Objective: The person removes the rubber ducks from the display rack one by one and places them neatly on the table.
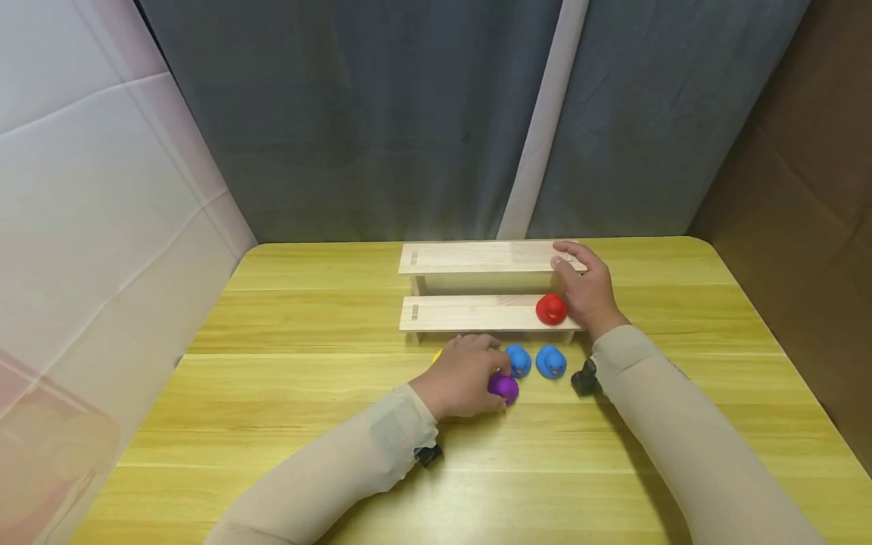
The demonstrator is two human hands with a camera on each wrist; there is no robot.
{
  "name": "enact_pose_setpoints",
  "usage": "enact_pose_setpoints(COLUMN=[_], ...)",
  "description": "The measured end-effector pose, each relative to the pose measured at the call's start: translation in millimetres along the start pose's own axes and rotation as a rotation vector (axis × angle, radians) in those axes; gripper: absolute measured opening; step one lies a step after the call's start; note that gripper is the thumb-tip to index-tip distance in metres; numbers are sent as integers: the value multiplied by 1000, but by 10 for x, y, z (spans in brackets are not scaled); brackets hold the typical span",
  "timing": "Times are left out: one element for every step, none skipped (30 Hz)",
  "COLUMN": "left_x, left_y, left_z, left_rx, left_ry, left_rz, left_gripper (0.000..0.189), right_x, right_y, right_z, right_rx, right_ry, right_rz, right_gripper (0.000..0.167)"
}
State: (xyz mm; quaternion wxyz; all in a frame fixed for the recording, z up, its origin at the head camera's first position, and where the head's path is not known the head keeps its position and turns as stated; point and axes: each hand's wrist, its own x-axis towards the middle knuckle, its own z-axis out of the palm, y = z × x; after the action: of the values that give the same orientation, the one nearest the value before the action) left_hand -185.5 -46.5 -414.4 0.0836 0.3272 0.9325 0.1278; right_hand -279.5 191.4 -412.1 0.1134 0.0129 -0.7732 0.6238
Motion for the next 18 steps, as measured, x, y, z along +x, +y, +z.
enact_pose_setpoints(left_x=[1, -1, 1, 2, 4, 6, 9, 13, 18, 22, 27, 32, 37, 41, 46, 51, 56, 64], left_y=[-1, -1, -3, -4, -6, -7, -8, -8, -10, -12, -13, -12, -12, -12, -13, -11, -7, -8], left_z=[3, 0, 1, 0, -1, -6, -14, -25, -35, -48, -63, -81, -98, -117, -136, -155, -177, -194], left_rx=[-3, -8, -11, -16, -21, -26, -27, -29, -33, -39, -49, -60, -73, -92, -110, -125, -139, -152], left_ry=[-2, -5, -7, -9, -8, -6, 0, 6, 13, 19, 24, 28, 29, 27, 24, 21, 20, 23], left_rz=[-3, -6, -8, -11, -11, -10, -5, 1, 7, 14, 20, 25, 29, 29, 27, 28, 26, 26], left_gripper=[27, 28, 28, 29, 29, 30, 30, 31, 31, 32, 32, 33, 34, 34, 34, 35, 36, 36], right_x=[-3, -7, -10, -12, -13, -14, -16, -16, -15, -14, -13, -13, -11, -11, -10, -11, -11, -12], right_y=[-2, -3, -3, -3, -2, -1, -1, -1, -1, -2, -4, -7, -10, -14, -18, -23, -28, -30], right_z=[0, -1, -3, -3, -4, -5, -6, -7, -9, -9, -9, -10, -9, -7, -5, -3, -2, -1], right_rx=[3, 4, 2, 1, 1, 0, -1, -2, -1, -2, 1, 2, 4, 5, 8, 11, 15, 14], right_ry=[-2, -4, -6, -8, -10, -11, -13, -13, -13, -13, -12, -11, -9, -6, -5, -2, 0, 2], right_rz=[-1, 1, 2, 5, 9, 13, 16, 17, 15, 15, 13, 10, 8, 6, 4, 4, 2, 2], right_gripper=[39, 39, 39, 39, 40, 40, 40, 40, 40, 40, 40, 40, 40, 39, 39, 39, 39, 39])
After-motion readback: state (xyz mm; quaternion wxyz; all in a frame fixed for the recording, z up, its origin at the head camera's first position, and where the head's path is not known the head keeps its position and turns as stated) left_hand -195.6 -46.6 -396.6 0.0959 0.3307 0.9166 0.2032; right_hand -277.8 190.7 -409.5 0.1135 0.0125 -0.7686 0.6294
